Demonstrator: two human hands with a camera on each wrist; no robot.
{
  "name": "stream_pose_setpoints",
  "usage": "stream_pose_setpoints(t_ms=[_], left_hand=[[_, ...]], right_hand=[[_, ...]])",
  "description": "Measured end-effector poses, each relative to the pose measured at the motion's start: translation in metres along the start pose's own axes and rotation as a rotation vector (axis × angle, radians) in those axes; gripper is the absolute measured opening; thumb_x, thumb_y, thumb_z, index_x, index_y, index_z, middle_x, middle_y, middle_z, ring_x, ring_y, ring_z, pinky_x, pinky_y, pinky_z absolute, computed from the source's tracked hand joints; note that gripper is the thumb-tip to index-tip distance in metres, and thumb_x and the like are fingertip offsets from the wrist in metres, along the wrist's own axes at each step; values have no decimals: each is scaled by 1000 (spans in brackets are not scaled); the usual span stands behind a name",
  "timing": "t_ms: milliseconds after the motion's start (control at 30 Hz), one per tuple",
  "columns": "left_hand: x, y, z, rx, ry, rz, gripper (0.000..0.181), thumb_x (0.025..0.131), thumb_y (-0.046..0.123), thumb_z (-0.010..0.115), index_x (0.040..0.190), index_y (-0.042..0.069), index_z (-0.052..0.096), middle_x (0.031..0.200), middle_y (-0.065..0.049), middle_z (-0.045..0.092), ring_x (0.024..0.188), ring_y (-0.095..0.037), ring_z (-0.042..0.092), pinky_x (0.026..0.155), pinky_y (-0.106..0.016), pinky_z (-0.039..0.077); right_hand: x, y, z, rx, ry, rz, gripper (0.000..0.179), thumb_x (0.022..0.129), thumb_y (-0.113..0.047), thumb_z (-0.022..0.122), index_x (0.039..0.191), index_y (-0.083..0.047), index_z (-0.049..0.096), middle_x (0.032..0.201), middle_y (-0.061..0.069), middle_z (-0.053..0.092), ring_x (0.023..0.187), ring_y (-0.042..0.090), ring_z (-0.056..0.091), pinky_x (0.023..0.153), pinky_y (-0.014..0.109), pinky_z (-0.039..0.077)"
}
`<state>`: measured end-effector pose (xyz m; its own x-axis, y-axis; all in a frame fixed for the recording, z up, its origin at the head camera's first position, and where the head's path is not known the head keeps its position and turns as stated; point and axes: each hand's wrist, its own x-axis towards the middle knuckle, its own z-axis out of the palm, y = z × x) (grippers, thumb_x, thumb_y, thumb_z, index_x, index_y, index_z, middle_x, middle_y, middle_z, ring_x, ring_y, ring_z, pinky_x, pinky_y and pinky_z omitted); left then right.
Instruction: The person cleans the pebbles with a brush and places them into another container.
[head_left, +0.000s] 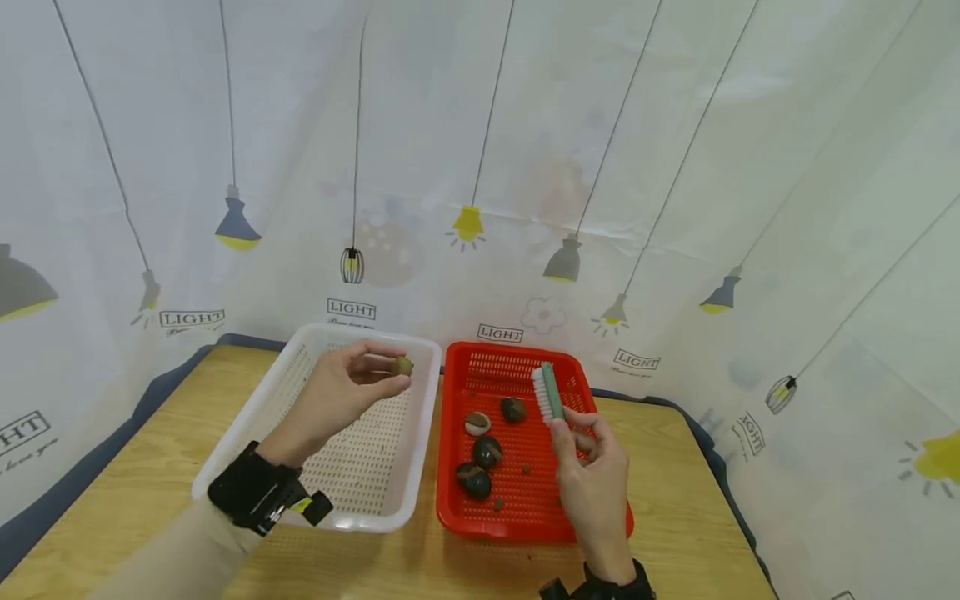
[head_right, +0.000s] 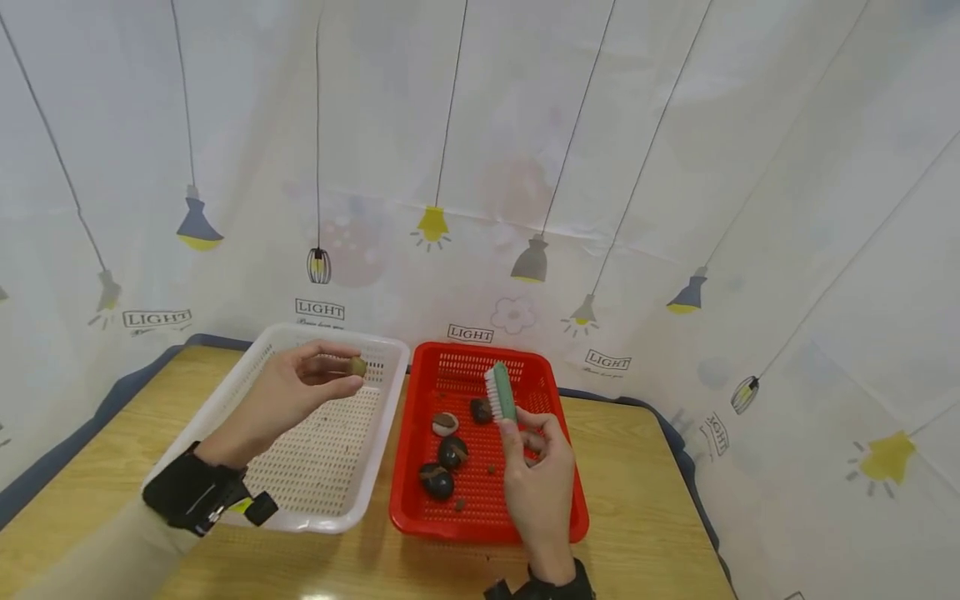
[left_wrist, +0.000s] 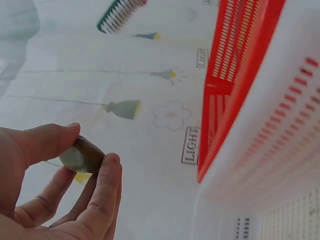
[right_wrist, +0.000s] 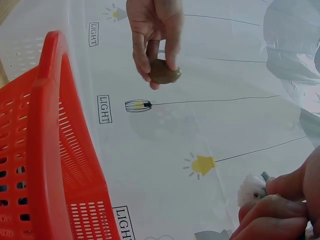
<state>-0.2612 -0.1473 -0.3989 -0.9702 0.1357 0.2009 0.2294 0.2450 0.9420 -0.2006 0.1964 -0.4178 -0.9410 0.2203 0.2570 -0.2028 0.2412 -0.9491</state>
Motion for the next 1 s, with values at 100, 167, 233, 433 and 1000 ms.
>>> stream_pose_setpoints(t_ms=[100, 167, 233, 433, 1000], left_hand=[[9, -3, -8, 66, 1, -16, 42, 107, 22, 89, 145, 9, 76, 141, -21, 84, 126, -35, 84, 98, -28, 70], [16, -7, -14, 117, 8, -29, 40, 107, 23, 88, 143, 9, 77, 140, -20, 84, 127, -35, 84, 97, -29, 70], [23, -12, -20, 169, 12, -33, 39, 107, 23, 88, 142, 8, 77, 139, -20, 84, 127, -36, 84, 98, -33, 70], [39, -30, -30, 327, 21, -36, 37, 105, 22, 89, 136, 5, 78, 131, -24, 85, 120, -40, 84, 92, -44, 72], [123, -149, 7, 724, -16, -55, 27, 78, 18, 102, 96, 10, 84, 94, -8, 82, 84, -26, 70, 74, -48, 62]], right_hand=[[1, -1, 1, 0, -3, 0, 32, 117, -23, 75, 142, -3, 72, 116, 22, 86, 45, 8, 41, 47, 21, 38], [3, -2, 2, -1, -3, -6, 32, 117, -23, 75, 142, -3, 71, 118, 23, 85, 46, 7, 42, 47, 20, 38], [4, -1, 3, 0, -3, -14, 33, 117, -23, 75, 142, -2, 71, 116, 24, 85, 46, 7, 43, 46, 19, 38], [7, -1, 2, -1, -1, -15, 34, 117, -23, 76, 143, -2, 72, 116, 22, 86, 50, 7, 46, 48, 20, 39], [5, 5, -4, 3, 15, 21, 34, 116, -22, 76, 143, -1, 72, 117, 18, 86, 48, 7, 42, 47, 19, 38]])
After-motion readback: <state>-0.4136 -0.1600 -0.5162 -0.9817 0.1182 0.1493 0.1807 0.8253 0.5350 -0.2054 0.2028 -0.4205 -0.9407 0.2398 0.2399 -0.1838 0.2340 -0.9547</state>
